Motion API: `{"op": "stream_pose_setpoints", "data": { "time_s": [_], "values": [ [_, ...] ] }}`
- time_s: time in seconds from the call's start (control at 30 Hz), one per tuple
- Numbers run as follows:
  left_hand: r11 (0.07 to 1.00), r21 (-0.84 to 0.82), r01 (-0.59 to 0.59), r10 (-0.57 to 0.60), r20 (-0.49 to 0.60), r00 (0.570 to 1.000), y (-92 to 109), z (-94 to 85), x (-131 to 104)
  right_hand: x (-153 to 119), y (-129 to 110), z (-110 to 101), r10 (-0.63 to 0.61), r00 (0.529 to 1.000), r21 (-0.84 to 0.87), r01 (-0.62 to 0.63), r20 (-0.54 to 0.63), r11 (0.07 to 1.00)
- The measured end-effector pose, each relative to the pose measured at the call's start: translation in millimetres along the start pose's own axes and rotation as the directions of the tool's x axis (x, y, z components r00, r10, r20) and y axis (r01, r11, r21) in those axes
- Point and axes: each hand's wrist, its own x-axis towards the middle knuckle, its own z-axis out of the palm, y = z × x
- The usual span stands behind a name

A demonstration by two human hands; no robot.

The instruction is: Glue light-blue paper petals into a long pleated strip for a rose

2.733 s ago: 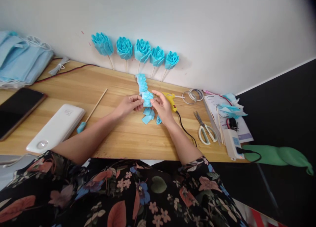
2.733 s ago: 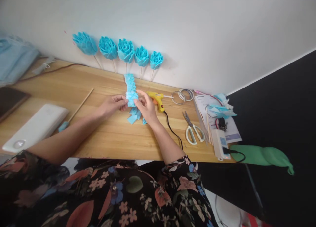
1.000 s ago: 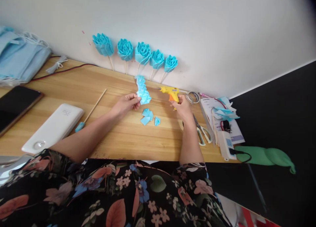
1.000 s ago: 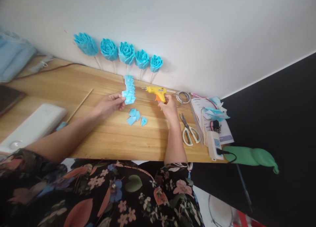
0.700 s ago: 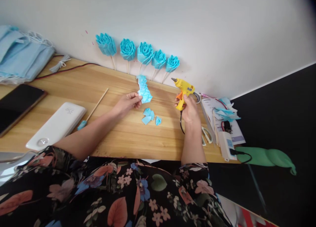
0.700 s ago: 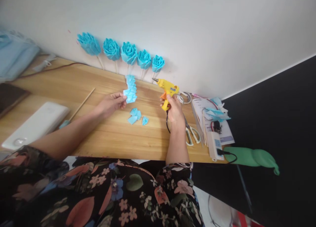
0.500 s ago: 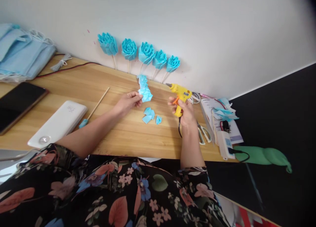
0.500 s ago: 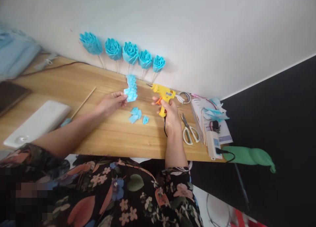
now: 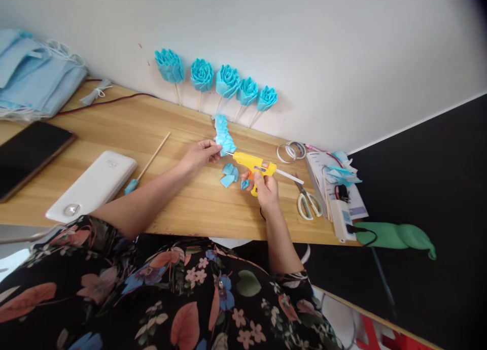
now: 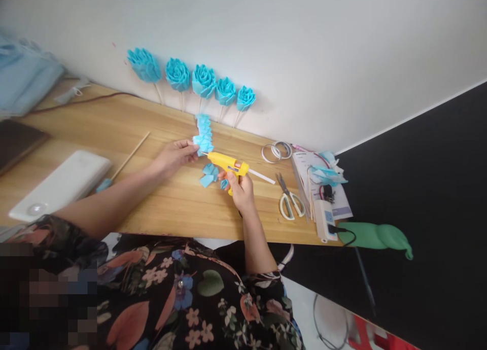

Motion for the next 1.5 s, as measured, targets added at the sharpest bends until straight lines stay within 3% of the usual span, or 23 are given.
{"op": "stream_pose_setpoints", "data": {
  "time_s": [0.4,1.5],
  "values": [
    [1.000,0.015,0.021,-0.020,-0.016,1.000,4.7,2.0,-3.4,-4.3,11.4,1.4,-0.138,0.990,-0.173,0.135,-0.007,0.976],
    [1.000,-0.005,0.023,-0.023,0.028,0.999,4.4,-1.3,-3.3,-5.4,3.2,-4.0,-0.153,0.984,-0.305,0.118,-0.092,0.945]
  ]
}}
